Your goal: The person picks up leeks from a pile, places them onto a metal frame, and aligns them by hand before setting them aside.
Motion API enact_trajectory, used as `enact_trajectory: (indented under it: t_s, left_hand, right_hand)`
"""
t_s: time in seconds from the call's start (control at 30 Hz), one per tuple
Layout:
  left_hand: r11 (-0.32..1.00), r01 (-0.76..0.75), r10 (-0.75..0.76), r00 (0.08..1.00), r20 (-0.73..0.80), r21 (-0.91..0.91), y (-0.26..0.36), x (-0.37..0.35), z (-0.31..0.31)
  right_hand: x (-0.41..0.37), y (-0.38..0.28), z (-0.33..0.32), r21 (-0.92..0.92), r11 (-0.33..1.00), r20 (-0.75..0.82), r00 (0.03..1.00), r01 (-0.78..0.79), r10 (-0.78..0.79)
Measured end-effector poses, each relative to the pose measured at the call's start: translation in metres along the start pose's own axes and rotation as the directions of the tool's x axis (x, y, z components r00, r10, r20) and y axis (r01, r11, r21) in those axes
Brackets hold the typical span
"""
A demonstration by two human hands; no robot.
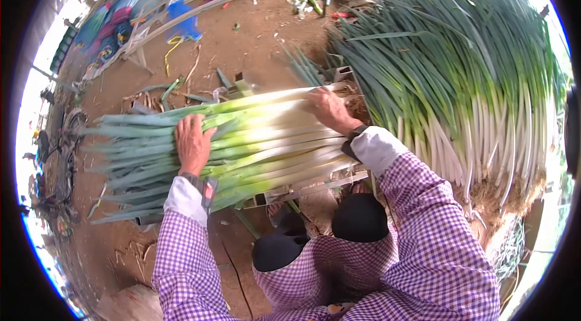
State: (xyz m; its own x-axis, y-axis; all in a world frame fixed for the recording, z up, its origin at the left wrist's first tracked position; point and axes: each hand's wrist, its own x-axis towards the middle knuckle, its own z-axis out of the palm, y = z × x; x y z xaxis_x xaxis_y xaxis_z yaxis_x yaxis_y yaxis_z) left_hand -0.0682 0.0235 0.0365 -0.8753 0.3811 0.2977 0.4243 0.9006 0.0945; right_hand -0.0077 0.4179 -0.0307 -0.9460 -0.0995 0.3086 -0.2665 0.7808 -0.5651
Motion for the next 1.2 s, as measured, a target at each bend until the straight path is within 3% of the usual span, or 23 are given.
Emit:
enact_trajectory:
  t_s: [0.03,0.07,0.1,0.17,0.27,0.37,0.4,0.5,0.63,0.7,0.77,0.87,0.93,1.0,1.1,1.2]
  left_hand:
    - [1.0,0.002,-0.002,1.0,-0.013,-0.001,0.0,0.0,0.001]
    - [1.0,0.004,-0.004,1.0,-0.022,-0.002,0.001,-0.001,0.002]
    - [1.0,0.009,-0.009,0.999,-0.031,-0.004,0.001,-0.001,0.004]
    - [1.0,0.008,-0.008,1.0,-0.023,-0.011,0.001,0.003,0.004]
    - [1.0,-0.016,0.015,0.999,-0.036,-0.017,-0.003,0.002,0.007]
    - [0.999,0.028,-0.028,1.0,0.008,0.037,0.003,0.006,0.008]
    - [0.998,0.061,-0.064,0.995,0.073,0.034,0.005,0.01,0.005]
    - [0.992,-0.085,0.094,0.991,-0.09,0.098,-0.012,0.002,0.02]
    - [0.977,-0.107,0.09,0.991,0.098,0.182,-0.02,-0.007,0.021]
    - [0.989,-0.094,0.079,0.988,0.129,0.117,-0.002,-0.012,0.003]
    - [0.967,-0.108,0.071,0.984,0.162,0.233,-0.006,-0.021,0.011]
    - [0.955,-0.143,0.113,0.985,0.127,0.262,-0.014,-0.022,0.025]
    - [0.96,-0.123,0.076,0.979,0.188,0.25,-0.011,-0.018,0.023]
    - [0.963,-0.097,0.051,0.981,0.185,0.25,-0.001,-0.004,0.016]
    - [0.961,-0.091,0.043,0.982,0.186,0.261,0.001,-0.017,0.012]
    - [0.967,-0.063,0.011,0.978,0.209,0.247,0.016,-0.016,0.0]
  right_hand:
    - [-0.002,0.001,0.005,0.007,1.0,-0.026,1.0,0.003,-0.003]
    - [-0.009,-0.002,0.012,-0.126,0.991,-0.145,0.987,0.056,-0.074]
    - [-0.016,-0.018,0.001,-0.126,0.992,-0.065,0.998,0.007,-0.015]
    - [-0.025,-0.03,-0.001,-0.281,0.958,-0.006,0.998,0.054,-0.058]
    - [-0.036,-0.042,-0.01,-0.205,0.978,0.154,0.985,-0.039,0.072]
    - [-0.029,-0.01,0.001,-0.154,0.985,0.241,0.97,0.079,-0.04]
    - [-0.027,-0.009,0.006,-0.214,0.975,0.259,0.966,0.068,-0.011]
    - [-0.033,-0.011,0.006,-0.19,0.981,0.239,0.971,0.034,0.013]
    - [-0.028,-0.011,-0.001,-0.177,0.983,0.263,0.965,0.045,0.003]
    - [-0.033,-0.008,0.009,-0.284,0.951,0.208,0.976,0.119,-0.06]
    - [-0.033,-0.002,0.021,-0.277,0.956,0.163,0.985,0.098,-0.054]
    - [-0.034,0.0,0.025,-0.26,0.96,0.15,0.986,0.106,-0.068]
    - [-0.033,-0.004,0.03,-0.233,0.972,0.186,0.982,0.041,0.003]
    - [-0.024,-0.004,0.021,-0.248,0.967,0.262,0.965,0.051,0.016]
    - [-0.036,-0.022,-0.022,-0.101,0.995,0.231,0.972,-0.01,0.033]
    - [-0.074,-0.029,-0.093,-0.004,0.998,0.053,0.997,-0.06,0.06]
